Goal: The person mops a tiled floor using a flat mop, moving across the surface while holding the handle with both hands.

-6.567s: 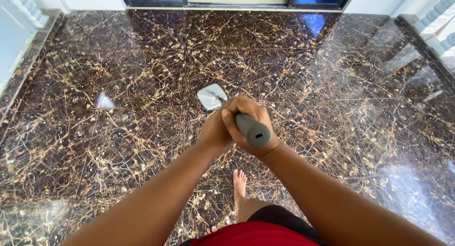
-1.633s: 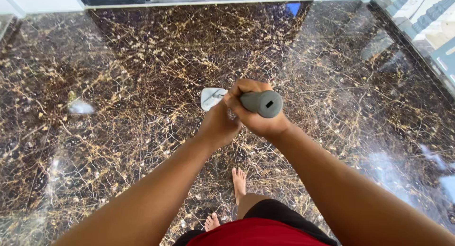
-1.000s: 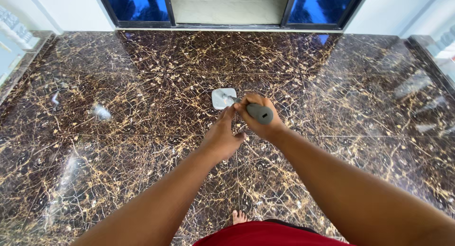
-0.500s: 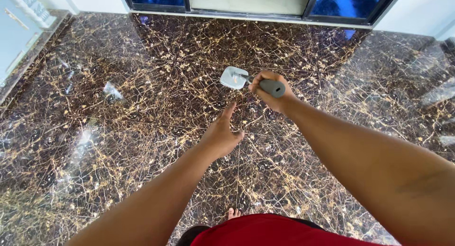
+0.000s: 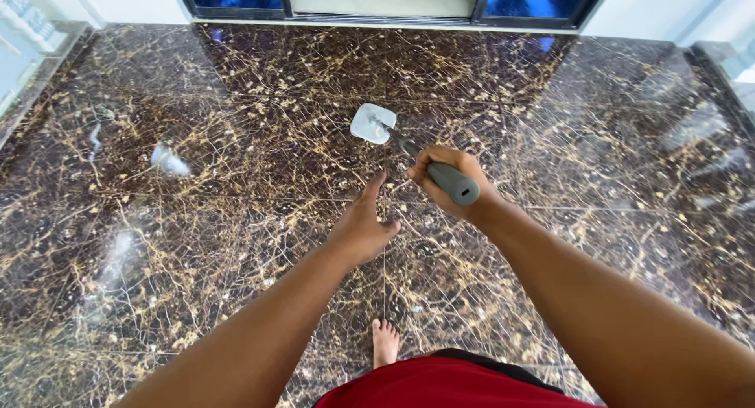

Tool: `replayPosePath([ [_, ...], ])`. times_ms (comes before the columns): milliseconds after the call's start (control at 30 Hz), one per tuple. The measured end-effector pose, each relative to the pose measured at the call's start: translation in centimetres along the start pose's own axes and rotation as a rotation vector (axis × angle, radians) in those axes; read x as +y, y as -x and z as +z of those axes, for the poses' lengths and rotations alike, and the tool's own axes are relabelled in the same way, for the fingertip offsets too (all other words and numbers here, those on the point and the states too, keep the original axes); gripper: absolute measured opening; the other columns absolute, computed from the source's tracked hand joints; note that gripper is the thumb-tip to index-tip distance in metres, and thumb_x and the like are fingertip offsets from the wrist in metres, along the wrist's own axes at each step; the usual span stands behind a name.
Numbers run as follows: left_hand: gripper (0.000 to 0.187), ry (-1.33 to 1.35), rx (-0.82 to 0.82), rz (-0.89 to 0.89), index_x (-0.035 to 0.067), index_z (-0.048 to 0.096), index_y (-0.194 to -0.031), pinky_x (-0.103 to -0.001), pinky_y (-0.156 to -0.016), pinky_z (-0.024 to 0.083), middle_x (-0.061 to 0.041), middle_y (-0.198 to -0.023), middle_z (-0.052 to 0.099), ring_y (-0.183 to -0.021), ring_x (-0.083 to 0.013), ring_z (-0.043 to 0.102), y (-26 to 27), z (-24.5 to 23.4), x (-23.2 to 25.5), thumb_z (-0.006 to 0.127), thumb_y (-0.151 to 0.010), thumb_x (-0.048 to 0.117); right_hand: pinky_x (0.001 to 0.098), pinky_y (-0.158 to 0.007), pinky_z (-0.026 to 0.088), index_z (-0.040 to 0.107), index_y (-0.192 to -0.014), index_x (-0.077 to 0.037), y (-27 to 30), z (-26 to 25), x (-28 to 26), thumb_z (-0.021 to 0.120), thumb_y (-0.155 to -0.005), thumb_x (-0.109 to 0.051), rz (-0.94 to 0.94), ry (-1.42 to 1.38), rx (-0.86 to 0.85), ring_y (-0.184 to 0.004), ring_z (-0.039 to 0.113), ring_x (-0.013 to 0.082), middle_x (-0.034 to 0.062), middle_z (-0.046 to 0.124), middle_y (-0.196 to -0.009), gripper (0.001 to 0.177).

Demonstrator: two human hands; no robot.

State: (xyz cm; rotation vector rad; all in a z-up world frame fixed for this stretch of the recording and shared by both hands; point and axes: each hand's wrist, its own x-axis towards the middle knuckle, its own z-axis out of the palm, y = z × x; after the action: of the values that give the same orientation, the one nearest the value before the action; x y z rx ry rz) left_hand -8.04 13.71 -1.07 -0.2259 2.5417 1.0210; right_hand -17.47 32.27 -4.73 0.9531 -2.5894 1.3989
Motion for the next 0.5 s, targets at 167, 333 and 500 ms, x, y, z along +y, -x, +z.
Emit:
replayPosePath([
  [167, 0.091, 0.130, -0.056, 0.042, 0.025, 0.005, -0.166, -0.053, -0.104, 0.057, -0.016, -0.170, 0.021, -0.127, -0.0467, 0.062, 2.3, 2.3, 0.2, 0.064, -0.096, 0.024, 0.0290, -0.063, 0.058, 0.066, -0.090, -0.008, 2.8, -1.2, -3.9, 0.072, -0.094, -0.012, -0.043, 0.029, 0.081, -0.074, 0.069, 0.0121, 0.0031, 0.073, -0.086, 0.008],
  [333, 0.089, 0.036, 0.043, 0.202, 0.022, 0.008, -0.162, -0.051, -0.115, 0.040, -0.015, -0.167, 0.022, -0.144, -0.0416, 0.039, 4.8, 4.7, 0.2, 0.067, -0.095, 0.023, 0.0307, -0.054, 0.054, 0.066, -0.086, -0.009, 5.3, -2.0, -7.5, 0.072, -0.095, -0.014, 0.057, 0.014, 0.166, -0.067, 0.066, 0.0126, 0.0029, 0.071, -0.084, 0.013],
  [500, 0.097, 0.029, 0.118, 0.332, 0.024, 0.005, -0.161, -0.048, -0.113, 0.045, -0.012, -0.167, 0.021, -0.145, -0.0389, 0.038, 6.3, 5.9, 1.1, 0.069, -0.089, 0.024, 0.0303, -0.057, 0.054, 0.065, -0.083, -0.008, 8.2, -2.4, -10.5, 0.076, -0.092, -0.012, -0.107, 0.115, 0.255, -0.071, 0.069, 0.0137, 0.0057, 0.071, -0.082, 0.015],
])
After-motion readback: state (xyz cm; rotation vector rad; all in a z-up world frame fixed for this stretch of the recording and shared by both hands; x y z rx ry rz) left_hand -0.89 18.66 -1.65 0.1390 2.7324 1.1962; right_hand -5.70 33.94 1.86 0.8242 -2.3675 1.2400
